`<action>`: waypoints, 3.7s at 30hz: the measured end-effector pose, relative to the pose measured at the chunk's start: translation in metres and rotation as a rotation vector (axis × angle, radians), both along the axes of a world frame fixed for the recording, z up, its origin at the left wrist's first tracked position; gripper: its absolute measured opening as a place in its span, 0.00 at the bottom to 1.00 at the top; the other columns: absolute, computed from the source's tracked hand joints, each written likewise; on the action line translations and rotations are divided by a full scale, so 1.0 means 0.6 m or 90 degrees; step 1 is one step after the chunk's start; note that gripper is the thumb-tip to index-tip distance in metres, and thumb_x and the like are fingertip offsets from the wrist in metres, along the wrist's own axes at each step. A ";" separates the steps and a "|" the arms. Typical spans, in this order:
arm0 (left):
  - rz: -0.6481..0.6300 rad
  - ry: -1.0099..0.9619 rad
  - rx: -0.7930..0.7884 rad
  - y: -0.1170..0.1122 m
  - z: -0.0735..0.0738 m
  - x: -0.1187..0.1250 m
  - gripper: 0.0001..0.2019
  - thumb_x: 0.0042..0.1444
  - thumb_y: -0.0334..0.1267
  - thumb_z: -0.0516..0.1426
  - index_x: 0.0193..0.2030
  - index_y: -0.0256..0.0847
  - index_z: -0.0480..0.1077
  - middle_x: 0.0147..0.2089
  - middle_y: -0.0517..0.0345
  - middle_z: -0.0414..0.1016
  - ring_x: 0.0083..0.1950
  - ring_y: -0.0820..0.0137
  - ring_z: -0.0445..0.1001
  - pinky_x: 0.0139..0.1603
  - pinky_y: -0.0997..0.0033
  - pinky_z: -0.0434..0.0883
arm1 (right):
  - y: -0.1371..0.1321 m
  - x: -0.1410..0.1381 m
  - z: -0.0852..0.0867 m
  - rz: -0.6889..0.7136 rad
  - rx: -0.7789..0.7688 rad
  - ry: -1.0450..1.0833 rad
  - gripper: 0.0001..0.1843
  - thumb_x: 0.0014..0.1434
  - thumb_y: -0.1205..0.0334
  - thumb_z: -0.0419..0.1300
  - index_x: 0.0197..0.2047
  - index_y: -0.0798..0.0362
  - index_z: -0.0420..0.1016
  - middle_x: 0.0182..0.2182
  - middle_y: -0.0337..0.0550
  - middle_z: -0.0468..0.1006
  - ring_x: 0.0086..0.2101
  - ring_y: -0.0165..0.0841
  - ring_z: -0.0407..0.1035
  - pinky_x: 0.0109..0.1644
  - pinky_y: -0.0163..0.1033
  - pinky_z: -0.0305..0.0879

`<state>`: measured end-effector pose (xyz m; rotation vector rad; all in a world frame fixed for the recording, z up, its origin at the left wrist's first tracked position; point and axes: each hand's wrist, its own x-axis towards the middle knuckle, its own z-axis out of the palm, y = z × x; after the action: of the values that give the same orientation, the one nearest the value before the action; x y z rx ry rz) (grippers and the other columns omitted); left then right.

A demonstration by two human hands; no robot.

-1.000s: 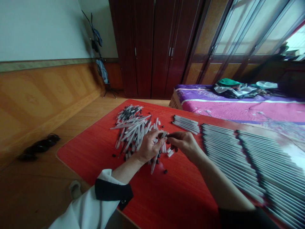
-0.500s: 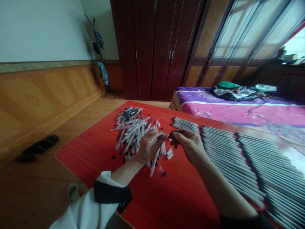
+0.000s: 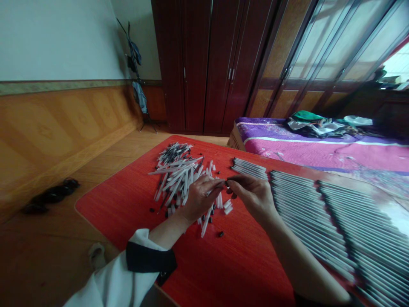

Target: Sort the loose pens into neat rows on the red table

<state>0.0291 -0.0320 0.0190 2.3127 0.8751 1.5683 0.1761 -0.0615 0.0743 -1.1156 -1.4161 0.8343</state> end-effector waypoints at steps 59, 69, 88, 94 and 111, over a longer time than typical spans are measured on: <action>-0.040 0.090 -0.006 0.004 -0.004 -0.002 0.13 0.62 0.37 0.47 0.45 0.37 0.70 0.36 0.54 0.74 0.38 0.70 0.71 0.40 0.69 0.68 | 0.017 0.015 -0.020 0.050 -0.039 -0.089 0.10 0.50 0.59 0.57 0.32 0.58 0.71 0.22 0.43 0.75 0.22 0.30 0.68 0.26 0.36 0.65; -0.018 0.100 0.006 0.004 -0.005 -0.004 0.14 0.62 0.39 0.47 0.46 0.38 0.70 0.35 0.54 0.74 0.37 0.71 0.71 0.38 0.70 0.68 | 0.014 0.012 -0.017 0.060 -0.061 -0.093 0.11 0.49 0.57 0.57 0.32 0.58 0.71 0.23 0.43 0.74 0.23 0.30 0.69 0.26 0.36 0.67; 0.001 0.168 -0.013 0.011 -0.004 -0.003 0.15 0.63 0.40 0.45 0.46 0.37 0.69 0.37 0.53 0.74 0.39 0.69 0.71 0.41 0.68 0.68 | 0.021 0.018 -0.030 0.044 -0.123 -0.115 0.14 0.54 0.54 0.56 0.32 0.58 0.71 0.23 0.44 0.75 0.24 0.32 0.70 0.25 0.35 0.66; -0.008 0.146 -0.041 0.013 -0.007 0.001 0.15 0.62 0.39 0.46 0.46 0.37 0.70 0.36 0.53 0.74 0.38 0.69 0.71 0.40 0.67 0.68 | 0.023 0.018 -0.031 0.030 -0.101 -0.112 0.12 0.54 0.57 0.56 0.32 0.57 0.73 0.25 0.45 0.77 0.26 0.32 0.71 0.28 0.36 0.69; -0.064 0.077 -0.155 0.012 -0.003 0.004 0.13 0.62 0.37 0.47 0.45 0.40 0.70 0.37 0.54 0.74 0.40 0.70 0.71 0.41 0.69 0.68 | 0.024 0.019 -0.030 0.062 -0.128 0.017 0.11 0.54 0.57 0.57 0.34 0.57 0.71 0.22 0.43 0.75 0.22 0.31 0.71 0.25 0.36 0.70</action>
<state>0.0316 -0.0248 0.0169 2.2560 0.9063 1.2187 0.1873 -0.0471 0.0566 -1.1885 -1.3964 1.0756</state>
